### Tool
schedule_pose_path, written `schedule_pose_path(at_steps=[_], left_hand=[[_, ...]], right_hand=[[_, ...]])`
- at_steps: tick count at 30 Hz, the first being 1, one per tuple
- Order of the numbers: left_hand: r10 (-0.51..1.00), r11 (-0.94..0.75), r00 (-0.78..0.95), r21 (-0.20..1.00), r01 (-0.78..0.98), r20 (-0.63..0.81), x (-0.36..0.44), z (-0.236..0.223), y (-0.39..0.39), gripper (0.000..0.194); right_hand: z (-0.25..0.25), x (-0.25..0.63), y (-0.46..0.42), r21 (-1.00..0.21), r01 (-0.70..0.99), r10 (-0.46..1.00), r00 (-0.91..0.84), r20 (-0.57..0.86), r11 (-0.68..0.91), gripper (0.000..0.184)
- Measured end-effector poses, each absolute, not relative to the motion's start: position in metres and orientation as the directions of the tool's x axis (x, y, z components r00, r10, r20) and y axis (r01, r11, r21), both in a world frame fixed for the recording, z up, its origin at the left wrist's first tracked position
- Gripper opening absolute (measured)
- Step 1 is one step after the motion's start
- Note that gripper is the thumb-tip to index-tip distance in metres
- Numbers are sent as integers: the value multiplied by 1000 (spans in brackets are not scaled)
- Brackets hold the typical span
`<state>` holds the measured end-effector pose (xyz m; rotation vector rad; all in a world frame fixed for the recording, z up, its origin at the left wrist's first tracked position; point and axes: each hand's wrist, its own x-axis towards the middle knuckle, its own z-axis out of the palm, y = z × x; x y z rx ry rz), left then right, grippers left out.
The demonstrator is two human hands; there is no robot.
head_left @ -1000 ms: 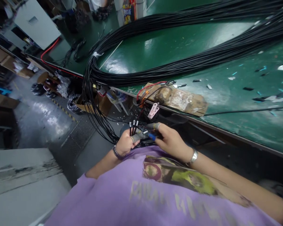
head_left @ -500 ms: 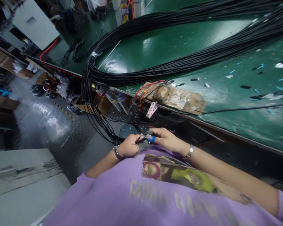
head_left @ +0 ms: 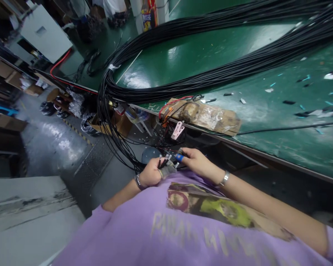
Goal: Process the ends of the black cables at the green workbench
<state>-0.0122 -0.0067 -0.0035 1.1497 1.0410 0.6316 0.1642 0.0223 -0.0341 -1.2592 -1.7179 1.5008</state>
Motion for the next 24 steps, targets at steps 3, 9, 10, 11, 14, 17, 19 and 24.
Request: schedule_pose_path(at_steps=[3,9,10,11,14,17,19,24], left_hand=[[853,389,357,920,53,-381,-18,-7,-5,48],[838,438,339,898,48,-427,-18,-9,-4,50],[836,441,342,896,49,-430,-18,-9,-4,51],[835,444,343,895,45,-431,-17,-9,-4,51],[862,443,288,896,-25,-418,-17,-10,-2,49],[906,410,176,902,-135,-385,-20,-7,1,48],[908,413,148,897,-157,-392,-22,-5,3,48],[888,444,189,889,-112,-420,-21,-3,1,50]], right_hand=[[-37,168,21,-972,231,922,-363,-137,-53,29],[-8,168,16,-978,130,877,-474,81,161,24],[-6,166,17,-971,142,863,-495,100,193,22],[-6,165,17,-966,153,858,-504,104,207,21],[-13,161,15,-983,168,851,-525,-28,71,31],[-23,161,11,-975,180,772,-599,-212,-129,39],[-25,161,10,-974,181,775,-593,-220,-138,37],[-18,160,16,-994,108,894,-446,-45,4,24]])
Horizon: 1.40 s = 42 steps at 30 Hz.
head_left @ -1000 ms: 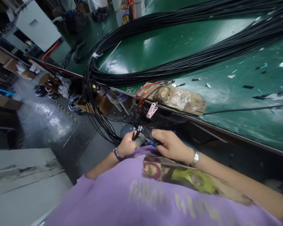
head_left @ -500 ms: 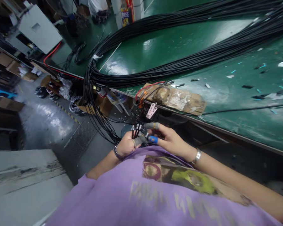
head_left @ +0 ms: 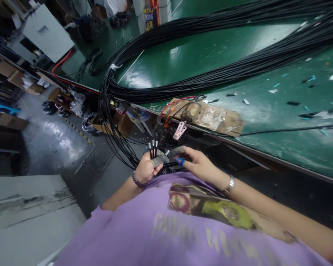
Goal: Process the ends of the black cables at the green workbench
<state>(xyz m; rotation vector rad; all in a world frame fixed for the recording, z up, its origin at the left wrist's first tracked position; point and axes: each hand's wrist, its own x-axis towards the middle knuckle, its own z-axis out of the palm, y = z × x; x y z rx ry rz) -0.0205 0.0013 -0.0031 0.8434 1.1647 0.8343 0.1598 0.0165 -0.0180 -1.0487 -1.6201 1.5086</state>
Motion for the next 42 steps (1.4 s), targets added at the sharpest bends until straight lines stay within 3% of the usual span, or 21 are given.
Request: schedule_pose_path(at_steps=[7,14,23,30,37,39,42], left_hand=[[887,399,250,917,14,-389,-18,-10,-3,48],[887,411,256,910,-59,-384,-18,-11,-1,46],[867,444,281,894,-62,-411,-16,-8,-1,48],[845,474,313,878,-65,-433,-13,-4,0,49],[800,566,353,805,-177,-485,-16,-18,-2,43],[798,570,357,799,-190,-485,-16,-20,-1,43],[832,520,307,842,-141,-462,-15,-19,0,46]], right_hand=[[-13,153,22,-992,69,893,-432,-129,-110,37],[-24,153,19,-977,101,858,-467,-212,-187,37],[-12,153,20,-979,-62,906,-393,-155,-194,35],[-14,151,16,-991,-54,905,-416,-91,-125,35],[-21,149,18,-985,93,914,-393,97,145,24],[-19,148,17,-993,71,920,-387,58,92,25],[-17,146,15,-990,-50,910,-403,-99,-130,31]])
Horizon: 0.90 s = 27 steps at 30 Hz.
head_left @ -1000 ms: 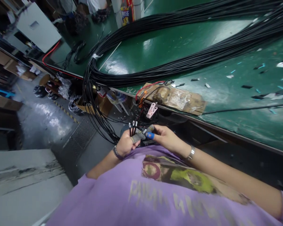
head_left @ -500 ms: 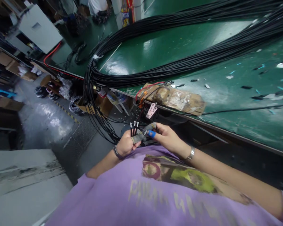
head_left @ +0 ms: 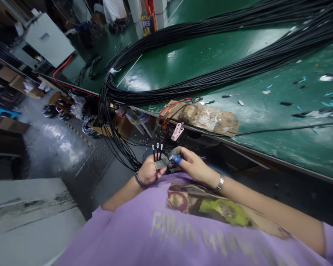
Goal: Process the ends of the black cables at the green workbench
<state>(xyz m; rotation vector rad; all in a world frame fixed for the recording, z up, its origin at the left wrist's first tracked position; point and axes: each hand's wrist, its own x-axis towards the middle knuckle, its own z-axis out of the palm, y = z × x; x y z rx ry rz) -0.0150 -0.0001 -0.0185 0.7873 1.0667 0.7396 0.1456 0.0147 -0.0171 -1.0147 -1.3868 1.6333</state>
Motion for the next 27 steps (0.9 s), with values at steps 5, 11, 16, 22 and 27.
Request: schedule_pose_path(at_steps=[5,11,16,22,27], left_hand=[[904,411,134,912,-4,-406,-10,-17,-1,47],[837,516,296,843,-148,-460,-13,-21,-2,44],[640,735,541,639,-225,-546,-21,-18,3,45],[837,505,311,855,-120,-451,-19,-13,3,43],[944,292,105,941,172,-312,-14,-9,-3,38]], right_hand=[[-21,144,12,-908,-151,862,-406,-304,-392,35],[-26,145,17,-984,147,936,-348,43,100,8],[-28,150,24,-875,334,899,-383,212,349,14],[-25,155,28,-995,99,951,-309,-15,17,10],[-11,165,23,-979,47,941,-267,-205,-200,26]])
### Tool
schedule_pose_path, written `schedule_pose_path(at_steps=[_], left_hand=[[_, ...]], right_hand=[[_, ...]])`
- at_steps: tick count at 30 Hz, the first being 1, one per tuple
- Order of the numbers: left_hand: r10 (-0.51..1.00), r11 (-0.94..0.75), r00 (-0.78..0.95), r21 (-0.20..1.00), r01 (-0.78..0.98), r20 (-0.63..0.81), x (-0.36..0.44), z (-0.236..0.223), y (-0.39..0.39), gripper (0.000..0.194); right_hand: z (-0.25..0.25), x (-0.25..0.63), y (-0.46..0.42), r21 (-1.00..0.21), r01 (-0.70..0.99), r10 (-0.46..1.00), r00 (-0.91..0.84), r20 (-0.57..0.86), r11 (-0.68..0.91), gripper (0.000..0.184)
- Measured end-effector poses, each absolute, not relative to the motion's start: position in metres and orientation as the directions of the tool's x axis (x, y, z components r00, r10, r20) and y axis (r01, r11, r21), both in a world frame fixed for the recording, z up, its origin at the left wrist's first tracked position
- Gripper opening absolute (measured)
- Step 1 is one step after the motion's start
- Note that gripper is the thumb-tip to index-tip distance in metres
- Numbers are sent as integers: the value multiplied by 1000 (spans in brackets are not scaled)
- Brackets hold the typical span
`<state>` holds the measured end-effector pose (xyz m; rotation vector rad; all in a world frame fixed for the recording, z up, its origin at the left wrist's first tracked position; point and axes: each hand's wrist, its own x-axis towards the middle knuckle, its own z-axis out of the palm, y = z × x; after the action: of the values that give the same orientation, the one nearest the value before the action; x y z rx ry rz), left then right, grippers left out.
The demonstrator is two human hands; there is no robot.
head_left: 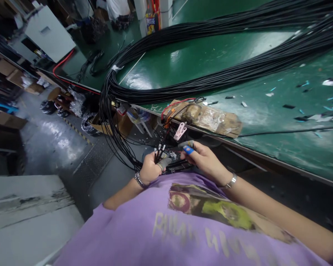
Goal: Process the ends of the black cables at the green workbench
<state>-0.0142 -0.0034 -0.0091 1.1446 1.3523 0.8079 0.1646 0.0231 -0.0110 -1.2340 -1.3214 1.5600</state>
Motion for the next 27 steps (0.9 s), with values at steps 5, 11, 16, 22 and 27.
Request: schedule_pose_path(at_steps=[5,11,16,22,27], left_hand=[[997,25,54,919,393,-50,-11,-16,-7,29],[986,104,99,954,283,-137,-9,-11,-6,30],[892,364,235,922,133,-386,-11,-11,-4,42],[890,414,236,909,-51,-391,-14,-15,-4,44],[921,379,158,912,-159,-356,-14,-2,1,46]], right_hand=[[-4,166,18,-956,130,890,-350,-293,-264,43],[-10,161,15,-959,71,860,-428,-279,-275,42],[-12,159,16,-939,0,831,-466,-304,-344,34],[-27,152,17,-948,281,839,-472,-271,-148,10],[-40,158,16,-837,545,843,-474,-255,53,16]])
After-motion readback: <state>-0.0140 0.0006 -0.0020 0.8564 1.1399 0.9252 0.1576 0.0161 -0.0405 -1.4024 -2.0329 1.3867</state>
